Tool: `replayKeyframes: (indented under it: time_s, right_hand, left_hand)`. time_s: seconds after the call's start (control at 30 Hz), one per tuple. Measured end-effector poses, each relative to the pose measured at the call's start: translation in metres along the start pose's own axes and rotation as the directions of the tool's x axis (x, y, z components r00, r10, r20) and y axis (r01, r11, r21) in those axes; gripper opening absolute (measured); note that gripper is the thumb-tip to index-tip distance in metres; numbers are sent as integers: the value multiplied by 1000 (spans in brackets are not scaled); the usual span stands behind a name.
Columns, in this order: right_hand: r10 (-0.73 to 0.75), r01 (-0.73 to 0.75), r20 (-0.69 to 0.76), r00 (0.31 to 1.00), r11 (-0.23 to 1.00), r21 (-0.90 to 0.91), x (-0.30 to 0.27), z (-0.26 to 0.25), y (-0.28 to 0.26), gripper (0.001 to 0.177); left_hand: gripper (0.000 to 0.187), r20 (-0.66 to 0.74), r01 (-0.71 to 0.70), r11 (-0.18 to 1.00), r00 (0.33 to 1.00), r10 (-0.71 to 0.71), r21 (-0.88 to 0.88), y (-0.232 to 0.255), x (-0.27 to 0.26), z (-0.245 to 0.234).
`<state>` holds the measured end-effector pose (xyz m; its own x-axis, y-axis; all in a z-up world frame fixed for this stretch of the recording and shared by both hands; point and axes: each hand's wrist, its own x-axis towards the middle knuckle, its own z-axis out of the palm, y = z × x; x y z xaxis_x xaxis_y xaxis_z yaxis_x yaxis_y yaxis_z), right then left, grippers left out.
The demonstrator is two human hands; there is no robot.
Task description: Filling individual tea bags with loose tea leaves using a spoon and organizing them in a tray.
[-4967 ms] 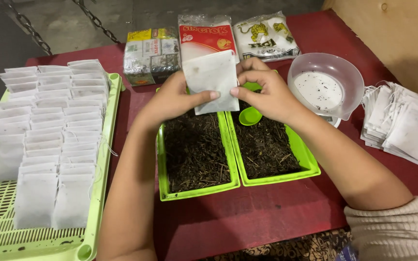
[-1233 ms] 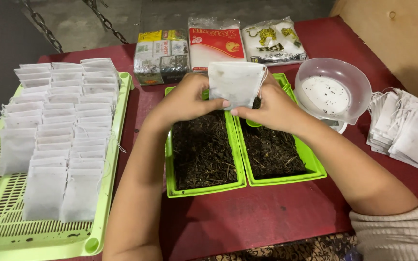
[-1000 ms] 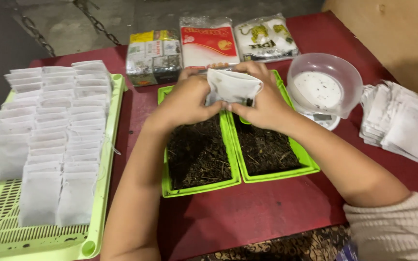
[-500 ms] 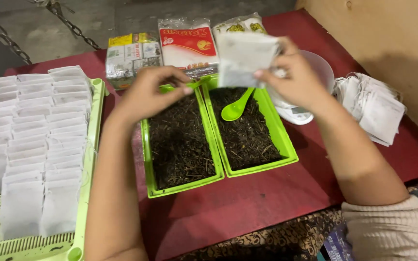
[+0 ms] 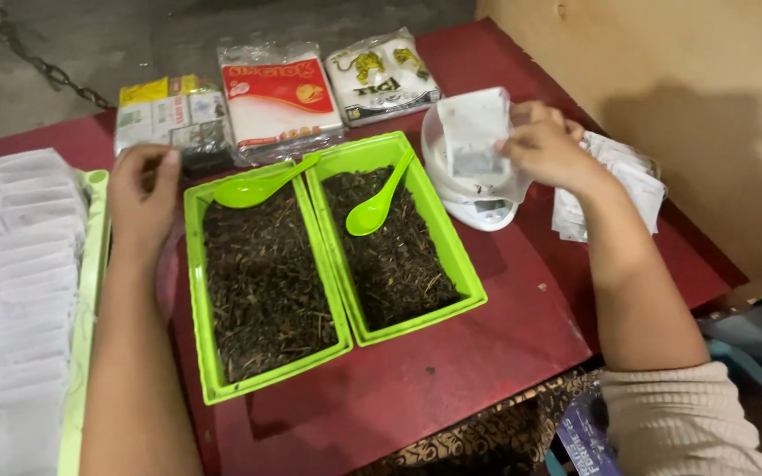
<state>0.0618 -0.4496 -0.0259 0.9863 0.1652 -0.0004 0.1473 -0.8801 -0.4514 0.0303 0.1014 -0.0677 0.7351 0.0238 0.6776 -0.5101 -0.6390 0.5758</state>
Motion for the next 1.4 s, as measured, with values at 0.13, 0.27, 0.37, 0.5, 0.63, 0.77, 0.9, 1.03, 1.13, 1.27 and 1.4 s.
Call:
replayKeyframes:
  time_s: [0.13,0.27,0.37,0.5,0.63,0.77,0.9,1.03,1.13,1.27,1.4]
  right_hand:
    - [-25,16,-135,990,997,-72,4,10,8,39]
    - [-78,99,-403,912,994,33,2,10,17,23]
    - [-41,110,-560,828,990,90,8,12,33,13]
    - [48,83,-679,733,984,160,18,18,54,7]
    - [49,99,-679,733,979,177,21,23,59,7]
    - [19,119,-673,739,980,158,22,25,58,7]
    - [-19,153,-669,743,978,142,19,26,54,7]
    - [-23,158,-666,746,977,143,19,26,53,7]
    - [-21,145,-659,752,980,135,19,26,52,7]
    - [-18,148,-644,765,978,149,17,26,47,6]
    - [-37,157,-639,769,979,132,17,28,47,7]
  left_hand:
    - [25,-61,-32,999,998,33,23,-25,-13,-1]
    - [38,-77,0,999,997,3,32,-30,-25,-1]
    - [44,-57,58,998,997,-59,-21,-33,-30,2]
    - [47,7,142,988,990,-142,-58,-40,-37,2]
    - [44,10,156,988,988,-156,3,-52,-44,4]
    - [41,-7,135,989,991,-134,66,-62,-49,5]
    - [40,13,111,966,993,-118,235,-75,-54,3]
    - [41,25,127,950,990,-140,286,-64,-51,3]
    - [38,59,118,947,988,-142,298,-59,-50,3]
    - [35,84,127,937,983,-163,326,-62,-48,3]
    - [33,81,115,940,986,-148,321,-64,-49,3]
